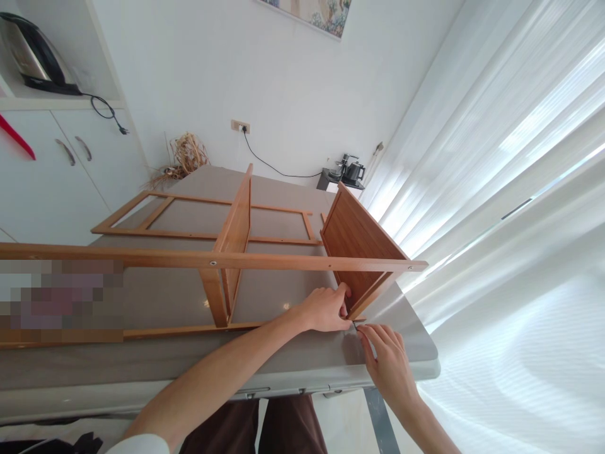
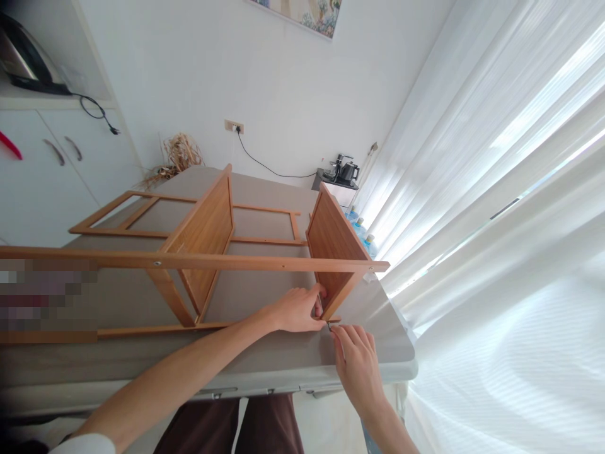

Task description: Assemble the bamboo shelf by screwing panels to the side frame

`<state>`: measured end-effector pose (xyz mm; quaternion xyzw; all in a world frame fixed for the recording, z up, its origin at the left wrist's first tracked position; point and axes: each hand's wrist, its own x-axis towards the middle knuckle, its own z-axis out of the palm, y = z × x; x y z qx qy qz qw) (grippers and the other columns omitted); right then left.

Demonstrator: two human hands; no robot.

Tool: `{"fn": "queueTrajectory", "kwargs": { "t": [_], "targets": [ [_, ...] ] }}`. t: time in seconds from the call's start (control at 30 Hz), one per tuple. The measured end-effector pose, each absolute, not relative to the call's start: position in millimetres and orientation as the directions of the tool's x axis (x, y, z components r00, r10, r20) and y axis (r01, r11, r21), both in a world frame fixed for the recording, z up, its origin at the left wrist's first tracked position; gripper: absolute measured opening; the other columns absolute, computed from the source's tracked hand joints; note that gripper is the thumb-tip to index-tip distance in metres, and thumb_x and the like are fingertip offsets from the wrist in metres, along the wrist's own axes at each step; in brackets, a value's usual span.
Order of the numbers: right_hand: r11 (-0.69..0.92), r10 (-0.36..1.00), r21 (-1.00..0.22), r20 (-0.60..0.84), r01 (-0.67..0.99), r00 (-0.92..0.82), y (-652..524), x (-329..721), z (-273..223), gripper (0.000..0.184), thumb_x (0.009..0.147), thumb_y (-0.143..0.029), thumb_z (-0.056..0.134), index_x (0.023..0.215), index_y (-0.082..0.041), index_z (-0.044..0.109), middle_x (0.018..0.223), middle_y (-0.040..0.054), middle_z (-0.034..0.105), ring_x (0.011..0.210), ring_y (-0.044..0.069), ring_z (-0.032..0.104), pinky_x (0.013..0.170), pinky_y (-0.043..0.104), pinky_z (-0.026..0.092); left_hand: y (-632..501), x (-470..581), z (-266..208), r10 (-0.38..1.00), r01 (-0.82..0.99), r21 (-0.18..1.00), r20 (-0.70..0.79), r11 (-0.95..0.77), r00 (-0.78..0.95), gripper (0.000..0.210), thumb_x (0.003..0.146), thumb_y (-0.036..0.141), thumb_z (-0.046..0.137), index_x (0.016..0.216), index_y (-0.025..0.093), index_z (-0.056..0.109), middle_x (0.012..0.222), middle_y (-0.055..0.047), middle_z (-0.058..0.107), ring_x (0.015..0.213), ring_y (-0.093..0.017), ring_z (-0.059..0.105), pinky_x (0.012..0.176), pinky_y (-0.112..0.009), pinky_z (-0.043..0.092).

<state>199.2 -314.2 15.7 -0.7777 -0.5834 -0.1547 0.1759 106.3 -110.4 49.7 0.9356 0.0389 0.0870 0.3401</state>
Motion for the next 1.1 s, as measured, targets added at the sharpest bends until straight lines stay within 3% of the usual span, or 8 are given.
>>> {"fn": "queueTrajectory", "kwargs": {
  "t": [0.43,0.77,0.97,1.1],
  "targets": [
    [-0.353,0.780,-0.148,0.500,0.924,0.378,-312,189,6,0.019,0.100,-0.024,0.043,0.105,-0.021,0.061,0.095,0.0052,0.070,0.086,0.019,0.062,0.085,0.036,0.040,-113,105,59,0.165,0.052,0.655,0.113,-0.754,0.980,0.048,0.073,0.037,0.068,0.113,0.024,0.045,0.092,0.002,0.074,0.087,-0.023,0.070,0.069,-0.031,0.046],
    [-0.312,0.803,-0.150,0.487,0.938,0.345,-315,192,3,0.021,0.100,-0.020,0.040,0.104,-0.020,0.061,0.080,0.0029,0.071,0.078,0.019,0.066,0.089,0.037,0.042,-112,105,60,0.160,0.034,0.658,0.133,-0.753,0.978,0.047,0.073,0.039,0.068,0.112,0.024,0.045,0.091,0.003,0.075,0.085,-0.023,0.070,0.068,-0.032,0.046],
    [-0.310,0.773,-0.134,0.540,0.941,0.332,-313,188,2,0.021,0.100,-0.020,0.042,0.107,-0.020,0.061,0.085,0.0046,0.074,0.081,0.020,0.068,0.092,0.041,0.043,-112,106,60,0.160,0.038,0.666,0.123,-0.745,0.979,0.048,0.073,0.039,0.069,0.113,0.024,0.045,0.091,0.002,0.074,0.085,-0.023,0.070,0.067,-0.032,0.046],
    [-0.336,0.771,-0.240,0.485,0.911,0.412,-311,186,3,0.021,0.100,-0.025,0.041,0.104,-0.022,0.061,0.091,0.0053,0.073,0.085,0.021,0.067,0.086,0.039,0.048,-112,107,59,0.160,0.039,0.659,0.126,-0.752,0.979,0.049,0.074,0.040,0.069,0.113,0.023,0.045,0.092,0.002,0.074,0.085,-0.023,0.070,0.068,-0.031,0.045]
  ]
}}
